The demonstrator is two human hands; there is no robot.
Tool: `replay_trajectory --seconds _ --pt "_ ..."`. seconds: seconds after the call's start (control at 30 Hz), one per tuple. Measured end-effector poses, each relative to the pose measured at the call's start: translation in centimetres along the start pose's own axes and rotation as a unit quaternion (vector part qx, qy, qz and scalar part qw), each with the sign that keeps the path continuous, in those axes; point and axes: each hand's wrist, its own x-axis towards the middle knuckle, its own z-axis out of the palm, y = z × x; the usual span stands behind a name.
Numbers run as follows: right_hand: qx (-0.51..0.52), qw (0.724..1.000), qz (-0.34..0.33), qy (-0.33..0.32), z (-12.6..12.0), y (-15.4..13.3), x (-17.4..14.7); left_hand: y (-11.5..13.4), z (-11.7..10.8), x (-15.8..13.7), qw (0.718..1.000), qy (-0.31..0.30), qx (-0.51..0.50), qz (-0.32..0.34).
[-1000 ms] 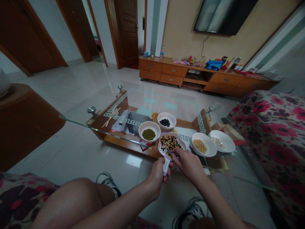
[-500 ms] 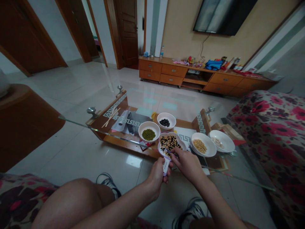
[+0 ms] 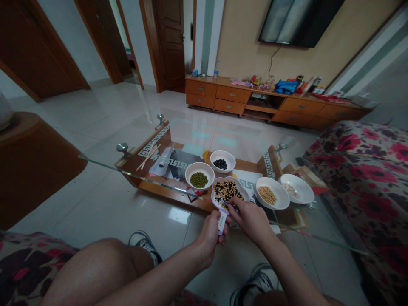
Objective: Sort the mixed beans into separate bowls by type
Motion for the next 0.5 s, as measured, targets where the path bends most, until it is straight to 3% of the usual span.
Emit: replay_trajectory --seconds 0.23,0.5 --pt "0.008 1.000 -0.011 0.011 -0.01 0.19 -0.11 0.05 0.02 -0.08 1.000 -0.001 -0.004 -0.003" --pt "0.025 0.997 0.004 0.078 -0.22 0.47 0.33 0.24 0.09 -0.17 1.000 0.003 -0.001 -0.005"
